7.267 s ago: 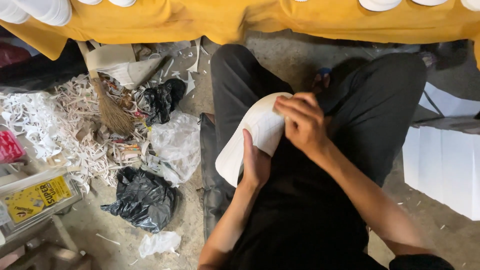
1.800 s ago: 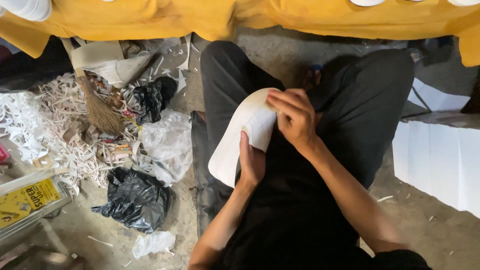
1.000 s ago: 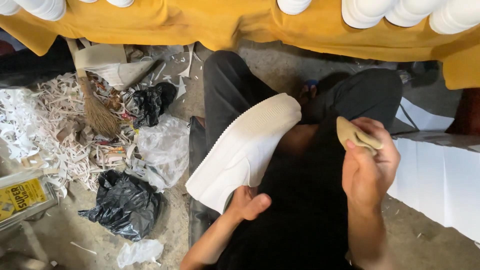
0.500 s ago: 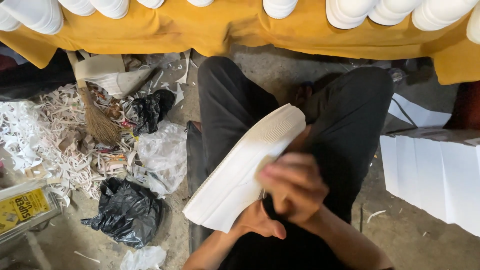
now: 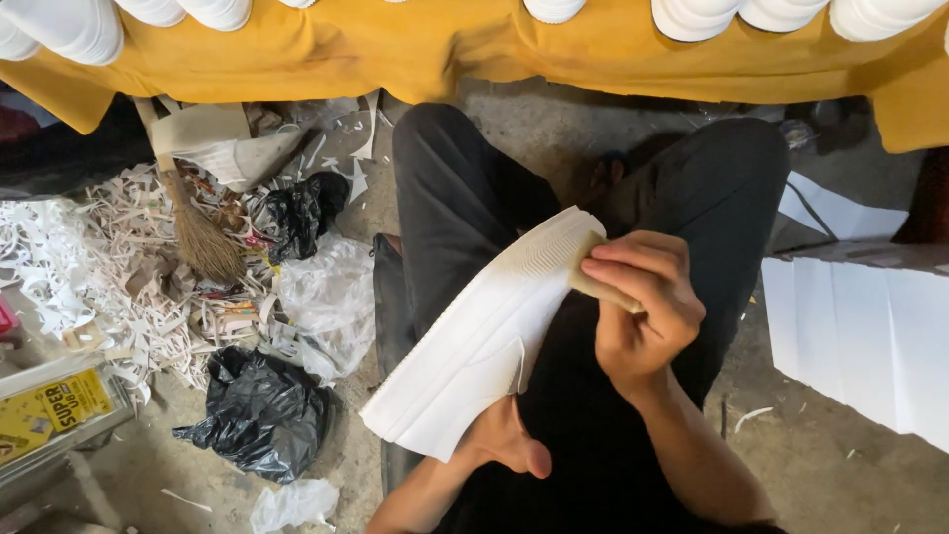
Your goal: A person is cleaning a white slip-on shoe using a small cleaning pad in a workshop, rotating the shoe to reach all sides.
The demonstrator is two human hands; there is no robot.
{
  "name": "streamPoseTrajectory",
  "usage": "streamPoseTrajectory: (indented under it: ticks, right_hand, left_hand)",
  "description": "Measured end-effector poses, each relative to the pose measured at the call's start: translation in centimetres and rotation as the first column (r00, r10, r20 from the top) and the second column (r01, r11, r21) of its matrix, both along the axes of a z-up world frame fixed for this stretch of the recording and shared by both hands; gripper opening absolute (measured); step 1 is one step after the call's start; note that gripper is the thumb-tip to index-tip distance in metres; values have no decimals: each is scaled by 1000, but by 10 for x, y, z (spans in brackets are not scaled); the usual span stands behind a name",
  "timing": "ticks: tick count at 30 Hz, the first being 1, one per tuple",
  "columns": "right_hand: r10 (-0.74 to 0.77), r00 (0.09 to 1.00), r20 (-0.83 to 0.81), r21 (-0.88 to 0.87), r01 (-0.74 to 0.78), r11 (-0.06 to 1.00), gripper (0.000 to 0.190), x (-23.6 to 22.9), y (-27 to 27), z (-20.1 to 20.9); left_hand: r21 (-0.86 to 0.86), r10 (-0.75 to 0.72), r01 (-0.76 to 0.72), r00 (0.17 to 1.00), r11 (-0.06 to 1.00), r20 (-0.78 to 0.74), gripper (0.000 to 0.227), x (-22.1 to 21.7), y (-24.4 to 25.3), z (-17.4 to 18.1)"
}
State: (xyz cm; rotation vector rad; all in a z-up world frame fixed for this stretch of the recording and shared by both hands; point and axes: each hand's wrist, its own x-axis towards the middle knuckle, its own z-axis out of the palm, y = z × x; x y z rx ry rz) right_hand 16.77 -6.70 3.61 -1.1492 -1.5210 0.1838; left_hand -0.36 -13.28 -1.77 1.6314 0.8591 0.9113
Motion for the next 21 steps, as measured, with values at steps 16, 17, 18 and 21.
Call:
streamPoseTrajectory:
  ticks: [16, 17, 18, 21]
  right_hand:
    - [-147, 954, -263, -131, 115, 985, 6, 33, -31, -17]
    - [-79, 969, -235, -153, 44, 987, 6, 27, -37, -18]
    - [-79, 968, -239, -153, 43, 987, 6, 21, -41, -19]
    - [25, 989, -144, -137, -45, 990, 16, 7, -50, -22]
  left_hand:
    - [-620, 484, 333, 408, 711, 774, 95, -20, 41, 16]
    - [-649, 545, 363, 354, 669, 760, 91, -21, 40, 12]
    - [-651, 545, 360, 358, 669, 758, 91, -21, 38, 10]
    - [-739, 742, 499, 250, 452, 622, 99, -19, 35, 8]
